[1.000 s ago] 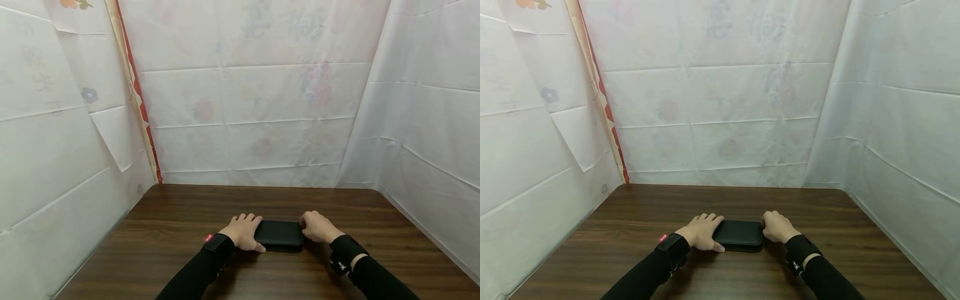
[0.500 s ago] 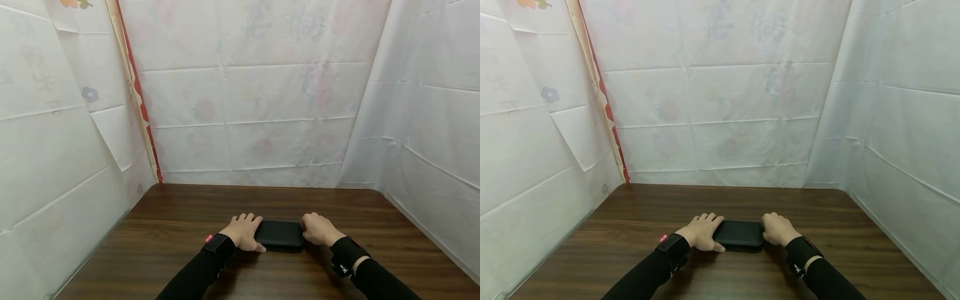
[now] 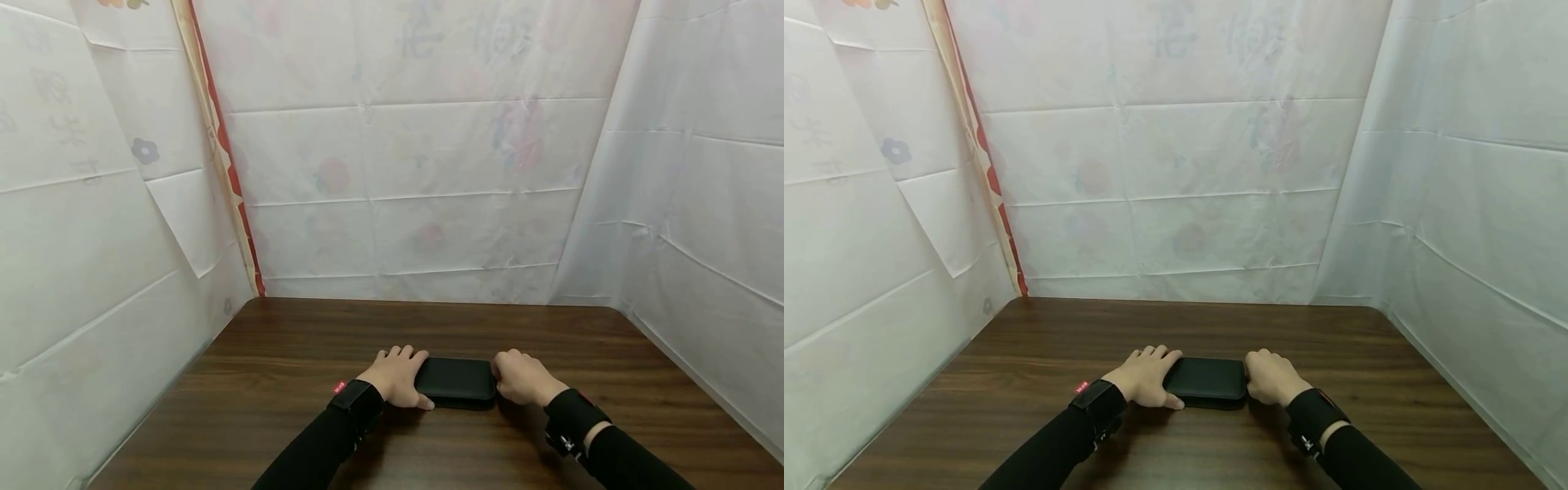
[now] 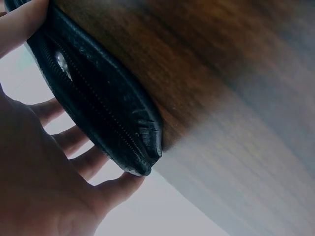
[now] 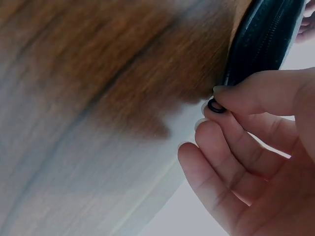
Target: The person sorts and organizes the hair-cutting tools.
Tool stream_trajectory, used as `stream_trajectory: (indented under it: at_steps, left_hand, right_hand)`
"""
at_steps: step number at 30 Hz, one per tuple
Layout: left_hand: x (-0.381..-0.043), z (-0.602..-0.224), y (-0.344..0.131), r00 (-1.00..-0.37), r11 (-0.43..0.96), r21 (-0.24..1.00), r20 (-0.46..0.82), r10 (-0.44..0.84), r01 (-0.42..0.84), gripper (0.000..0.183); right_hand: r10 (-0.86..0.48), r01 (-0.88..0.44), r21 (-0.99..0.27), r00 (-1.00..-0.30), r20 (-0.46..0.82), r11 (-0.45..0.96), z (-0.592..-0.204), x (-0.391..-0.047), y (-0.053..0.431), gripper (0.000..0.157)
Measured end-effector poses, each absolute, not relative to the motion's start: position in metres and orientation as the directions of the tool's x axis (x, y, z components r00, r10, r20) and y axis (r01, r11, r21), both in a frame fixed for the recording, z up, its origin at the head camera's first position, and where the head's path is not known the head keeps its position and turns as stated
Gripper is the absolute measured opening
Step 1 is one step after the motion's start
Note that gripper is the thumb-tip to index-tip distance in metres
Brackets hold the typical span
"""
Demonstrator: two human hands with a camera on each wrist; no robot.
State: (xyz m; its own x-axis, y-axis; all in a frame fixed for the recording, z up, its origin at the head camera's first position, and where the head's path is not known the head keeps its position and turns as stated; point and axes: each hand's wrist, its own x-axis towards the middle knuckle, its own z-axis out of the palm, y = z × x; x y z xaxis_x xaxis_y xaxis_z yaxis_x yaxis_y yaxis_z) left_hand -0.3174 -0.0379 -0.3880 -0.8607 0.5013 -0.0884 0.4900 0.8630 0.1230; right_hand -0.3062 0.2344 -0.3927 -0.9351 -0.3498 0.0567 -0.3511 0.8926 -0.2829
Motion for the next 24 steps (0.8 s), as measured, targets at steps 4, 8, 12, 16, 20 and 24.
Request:
stream_trajectory:
  at_steps: [4,8,12,16,20,24]
  left_hand:
    - [-0.317,-0.388,-0.038,-0.862,0.863,0.123,-0.084,0.5,0.489,0.091]
    - [-0.318,-0.389,-0.039,-0.861,0.863,0.12,-0.08,0.502,0.491,0.092]
    - [-0.319,-0.39,-0.039,-0.861,0.862,0.116,-0.078,0.502,0.493,0.092]
    - [-0.318,-0.39,-0.038,-0.86,0.862,0.12,-0.084,0.504,0.493,0.091]
    - [-0.32,-0.392,-0.038,-0.861,0.862,0.126,-0.085,0.502,0.491,0.092]
    - [-0.32,-0.392,-0.038,-0.862,0.863,0.124,-0.08,0.5,0.489,0.092]
  right_hand:
    - [-0.348,-0.347,-0.274,-0.936,0.046,0.897,-0.392,-0.302,0.234,0.024]
    - [-0.346,-0.346,-0.258,-0.937,0.05,0.902,-0.393,-0.298,0.232,0.024]
    - [-0.352,-0.358,-0.244,-0.934,0.069,0.901,-0.394,-0.296,0.231,0.026]
    - [-0.363,-0.368,-0.244,-0.929,0.069,0.897,-0.394,-0.293,0.231,0.027]
    - [-0.377,-0.378,-0.247,-0.925,0.055,0.892,-0.394,-0.291,0.231,0.03]
    - [-0.395,-0.397,-0.253,-0.917,0.062,0.882,-0.394,-0.291,0.232,0.036]
